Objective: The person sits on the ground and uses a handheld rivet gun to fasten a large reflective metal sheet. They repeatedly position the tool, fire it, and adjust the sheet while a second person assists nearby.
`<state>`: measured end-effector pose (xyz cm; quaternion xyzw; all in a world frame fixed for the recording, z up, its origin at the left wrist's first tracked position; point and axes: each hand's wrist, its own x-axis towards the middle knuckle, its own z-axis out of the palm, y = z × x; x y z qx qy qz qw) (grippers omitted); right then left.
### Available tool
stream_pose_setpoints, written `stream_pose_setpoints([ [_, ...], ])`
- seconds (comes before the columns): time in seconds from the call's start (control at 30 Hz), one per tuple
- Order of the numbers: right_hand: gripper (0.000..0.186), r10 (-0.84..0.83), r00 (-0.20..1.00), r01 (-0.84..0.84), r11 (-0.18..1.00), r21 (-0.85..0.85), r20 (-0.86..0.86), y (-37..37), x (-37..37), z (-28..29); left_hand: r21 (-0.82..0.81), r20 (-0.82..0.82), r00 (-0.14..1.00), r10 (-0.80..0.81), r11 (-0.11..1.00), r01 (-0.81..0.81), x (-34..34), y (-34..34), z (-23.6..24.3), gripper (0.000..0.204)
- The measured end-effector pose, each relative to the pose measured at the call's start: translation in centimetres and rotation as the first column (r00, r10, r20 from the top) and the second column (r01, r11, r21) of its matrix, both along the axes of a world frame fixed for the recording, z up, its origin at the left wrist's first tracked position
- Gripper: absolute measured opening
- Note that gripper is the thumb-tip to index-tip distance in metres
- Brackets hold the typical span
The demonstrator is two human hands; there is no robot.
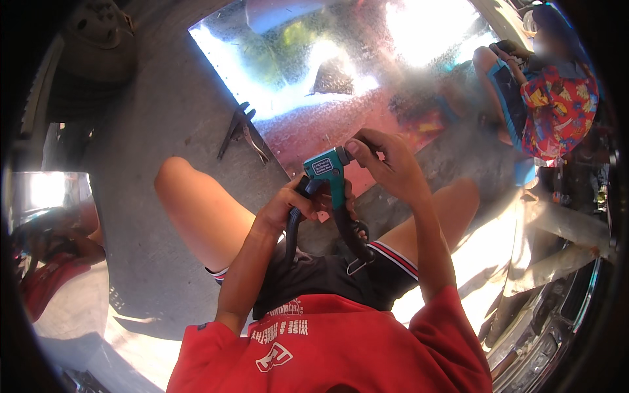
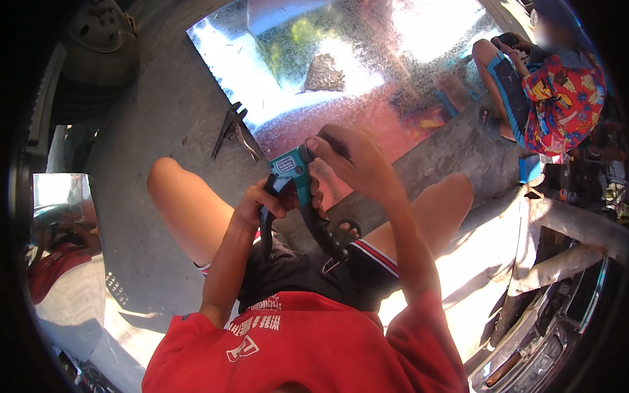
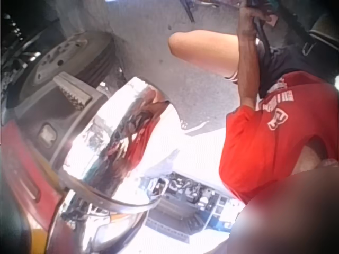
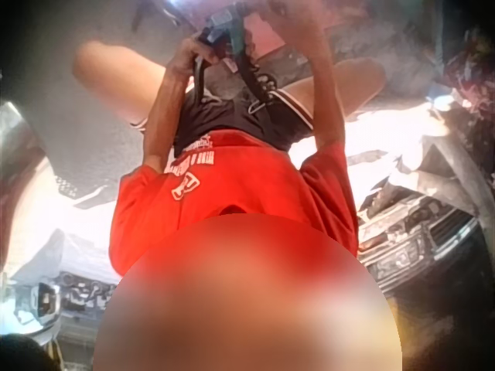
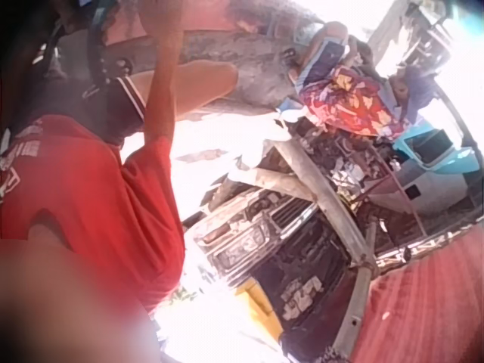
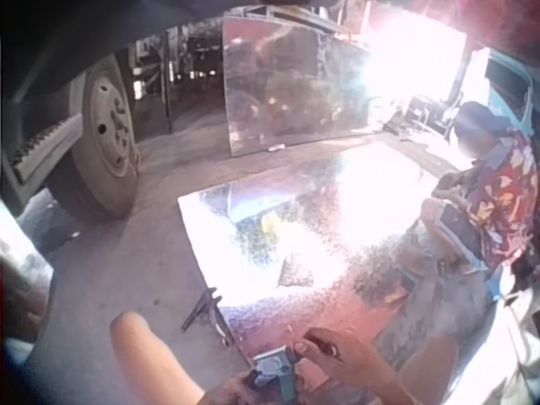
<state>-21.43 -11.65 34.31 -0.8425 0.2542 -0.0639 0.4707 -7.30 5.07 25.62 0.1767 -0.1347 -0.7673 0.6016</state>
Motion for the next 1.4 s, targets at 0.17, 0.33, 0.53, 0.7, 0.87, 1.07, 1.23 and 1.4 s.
stream_pose_setpoints([
  [0.17,0.015,0.037,0.972,-0.005,0.991,-0.137,0.234,0.5,-0.4,-0.9,-0.026,0.019,0.999,-0.051,0.998,0.052,0.3,-0.2,-0.2,0.084],
  [0.33,0.014,0.094,0.944,-0.002,0.960,-0.280,0.317,0.7,-0.6,-1.3,-0.016,-0.102,0.994,-0.040,0.999,0.038,-0.4,-0.2,-0.2,0.083],
  [0.53,0.017,0.011,0.960,0.020,0.994,-0.107,0.279,0.3,-1.1,-2.1,0.010,0.020,0.998,-0.058,0.998,0.058,-0.1,-0.6,0.1,0.083],
  [0.7,0.025,-0.262,0.901,0.114,0.911,0.395,0.344,0.1,-1.1,-3.5,0.026,0.218,0.975,-0.040,0.999,0.035,0.0,-0.8,0.1,0.084],
  [0.87,0.026,-0.093,0.895,-0.059,0.945,0.321,0.437,-0.1,-1.2,-3.6,-0.027,0.000,1.000,-0.028,0.999,0.028,-0.8,-1.0,0.0,0.078],
  [1.07,0.020,0.005,0.956,-0.019,0.999,0.044,0.293,0.6,-1.3,-3.3,0.015,0.081,0.990,-0.114,0.993,0.113,-0.3,-0.4,-0.4,0.084],
  [1.23,0.020,-0.110,0.944,0.089,0.993,0.081,0.312,1.7,-1.0,-4.5,0.047,0.382,0.920,-0.084,0.996,0.072,-0.4,-0.3,-1.7,0.084],
  [1.4,0.022,-0.138,0.949,0.056,0.959,0.277,0.284,2.0,-2.1,-4.5,0.007,0.448,0.887,-0.112,0.993,0.121,-0.3,-0.3,-2.0,0.086],
])
